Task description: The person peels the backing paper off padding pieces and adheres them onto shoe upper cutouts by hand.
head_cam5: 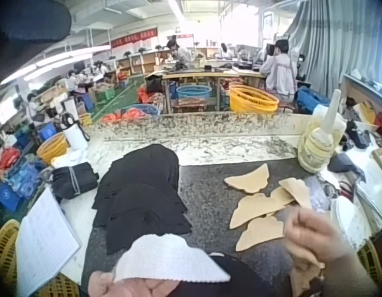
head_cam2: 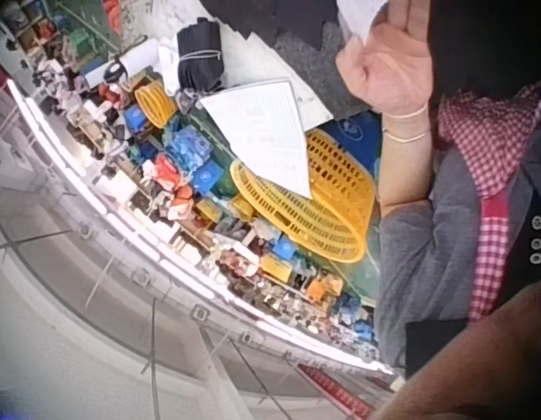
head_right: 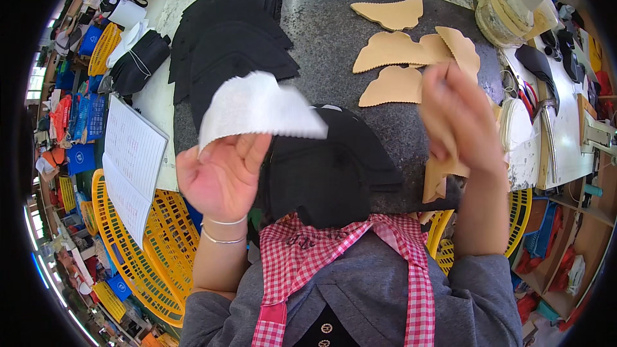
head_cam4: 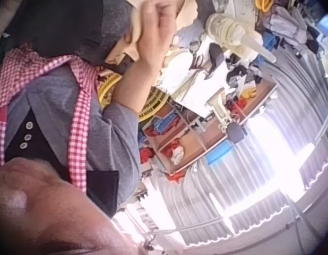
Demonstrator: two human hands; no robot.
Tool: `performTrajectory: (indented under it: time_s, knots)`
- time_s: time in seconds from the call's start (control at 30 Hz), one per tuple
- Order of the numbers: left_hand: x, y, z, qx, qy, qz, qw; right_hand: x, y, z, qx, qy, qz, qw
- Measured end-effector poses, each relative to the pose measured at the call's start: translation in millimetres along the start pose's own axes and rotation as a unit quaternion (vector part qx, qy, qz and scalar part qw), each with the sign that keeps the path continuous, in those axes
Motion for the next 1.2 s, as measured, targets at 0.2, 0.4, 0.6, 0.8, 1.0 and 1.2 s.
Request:
performTrajectory:
  time_s: [0.2, 0.4, 0.6, 0.8, 1.0, 1.2]
  knots:
    - [16.8, 46.0, 21.8, 0.768, 0.183, 0.099, 0.605, -30.5, 101.2, 51.1, -0.094, -0.236, 0.048, 0.966]
    - [14.9, 77.6, 22.8, 0.898, 0.280, 0.044, 0.335, -23.5, 127.4, 54.5, -0.103, -0.257, 0.077, 0.958]
    - [-6.5, -0.6, -10.1, 0.648, -0.043, -0.190, 0.736, 6.9, 112.3, 19.3, -0.090, -0.056, 0.142, 0.984]
    - [-14.6, -3.9, -9.5, 0.796, -0.065, -0.148, 0.583, 23.1, 109.3, 11.0, -0.129, -0.018, 0.147, 0.981]
    - [-19.2, -19.3, -4.0, 0.816, -0.130, -0.233, 0.512, 39.5, 114.3, -1.9, -0.339, -0.069, 0.106, 0.932]
    - [-16.3, -20.5, 0.1, 0.875, -0.116, -0.206, 0.423, 37.1, 124.4, 6.7, -0.458, -0.146, 0.065, 0.875]
Point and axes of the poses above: each hand's wrist, its own x-axis towards the middle knuckle, its own y-axis out of the palm, z = x × y, the point moved 9 cm from there along x, towards the middle knuckle, and after that the axes turned 4 degrees about x, right-handed, at the moved point
